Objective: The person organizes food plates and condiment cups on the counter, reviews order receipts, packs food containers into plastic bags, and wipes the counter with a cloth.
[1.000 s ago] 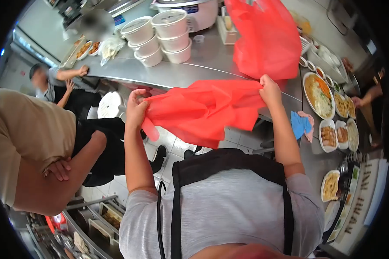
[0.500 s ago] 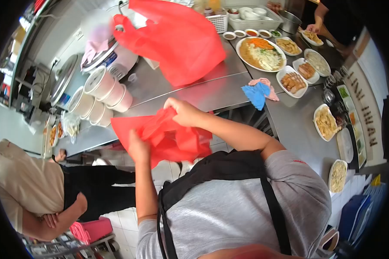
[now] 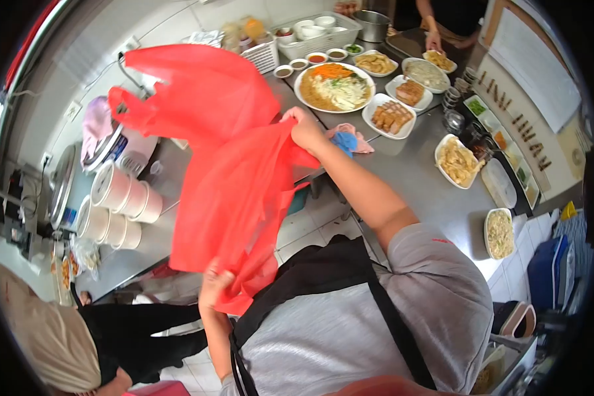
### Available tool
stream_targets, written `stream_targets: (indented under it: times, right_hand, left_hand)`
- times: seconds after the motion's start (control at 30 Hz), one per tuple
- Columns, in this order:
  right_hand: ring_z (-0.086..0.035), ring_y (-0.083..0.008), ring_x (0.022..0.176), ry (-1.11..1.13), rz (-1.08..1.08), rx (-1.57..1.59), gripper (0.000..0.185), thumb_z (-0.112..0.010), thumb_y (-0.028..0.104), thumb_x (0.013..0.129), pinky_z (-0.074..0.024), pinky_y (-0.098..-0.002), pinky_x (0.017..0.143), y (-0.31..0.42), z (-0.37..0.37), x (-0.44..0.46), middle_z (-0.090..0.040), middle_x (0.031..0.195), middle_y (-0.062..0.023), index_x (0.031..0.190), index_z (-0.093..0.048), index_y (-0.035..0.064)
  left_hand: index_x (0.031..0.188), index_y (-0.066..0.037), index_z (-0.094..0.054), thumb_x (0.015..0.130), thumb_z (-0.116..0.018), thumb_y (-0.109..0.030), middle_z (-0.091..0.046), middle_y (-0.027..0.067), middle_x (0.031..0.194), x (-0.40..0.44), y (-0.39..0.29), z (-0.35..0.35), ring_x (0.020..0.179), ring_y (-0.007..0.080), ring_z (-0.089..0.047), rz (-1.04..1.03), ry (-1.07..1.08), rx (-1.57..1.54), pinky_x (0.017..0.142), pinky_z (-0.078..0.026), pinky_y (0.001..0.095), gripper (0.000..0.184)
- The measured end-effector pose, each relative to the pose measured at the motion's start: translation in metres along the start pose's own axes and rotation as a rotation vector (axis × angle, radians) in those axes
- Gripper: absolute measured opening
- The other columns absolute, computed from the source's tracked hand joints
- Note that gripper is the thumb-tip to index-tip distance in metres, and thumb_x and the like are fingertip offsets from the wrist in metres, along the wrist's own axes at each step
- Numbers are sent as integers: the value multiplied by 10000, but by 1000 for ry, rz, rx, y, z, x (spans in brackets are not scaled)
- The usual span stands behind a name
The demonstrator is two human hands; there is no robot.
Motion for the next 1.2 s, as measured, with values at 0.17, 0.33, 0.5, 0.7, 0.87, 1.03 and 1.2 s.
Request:
stream_targets:
  times: [0.17,0.33,0.5,0.7,0.87,1.03,1.2]
  right_hand:
    - [-520,-123,781,286,-245,151,218,-590,83,713,-432,-248,692,60,-15,-26,-553,888,-46,920,-525,67]
    - [-524,-157,843,1122,-171,-305,343,-615,176,697,-416,-283,743,54,-19,-99,-563,936,-71,1001,-522,48]
    - [-559,-199,779,953,-39,-483,344,-618,245,687,-436,-311,695,31,-10,-74,-594,845,-131,933,-556,12]
    - [-563,-181,725,187,-136,7,204,-472,12,700,-450,-318,641,31,-26,-19,-572,803,-72,897,-522,34]
    - [-546,-158,824,550,-501,679,306,-476,1,722,-437,-294,748,86,-58,-59,-543,928,-41,1027,-454,27]
    - [-520,-157,881,1469,-66,115,325,-481,34,738,-390,-281,803,110,-72,-101,-547,965,-70,1061,-514,34]
    - [-511,-287,799,1120,425,-764,339,-472,27,715,-407,-302,719,74,-96,-63,-499,883,-177,1036,-554,98]
  left_hand:
    - [1020,-1,-508,744,-454,-5,-578,80,881,26,58,39,796,158,-556,168,-173,531,711,-454,299,281]
    - [1080,28,-446,834,-347,-180,-493,176,1092,14,44,114,980,297,-506,-101,-427,-549,827,-426,416,337]
    - [1086,26,-438,822,-363,-168,-491,173,1099,-2,4,79,1012,305,-487,-171,-375,-646,855,-404,436,336]
    - [946,11,-486,663,-610,-86,-571,128,917,-4,-8,54,801,254,-566,-224,-475,326,712,-459,343,324]
    - [832,38,-498,652,-621,-109,-562,199,754,-18,42,108,719,276,-574,-14,-902,1053,657,-441,329,263]
    - [1067,-8,-478,824,-459,-217,-527,135,1076,-45,56,150,972,271,-525,-218,-554,-721,809,-443,417,321]
    - [1077,22,-455,824,-432,-166,-502,151,1099,-48,5,112,966,265,-522,-305,-565,-825,822,-437,404,317]
Point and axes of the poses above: each hand's wrist, its own x-axis towards the middle knuckle, its own z-axis out of the back of the hand, y = z × x, the point moved 3 cm from there along x, towards the middle knuckle
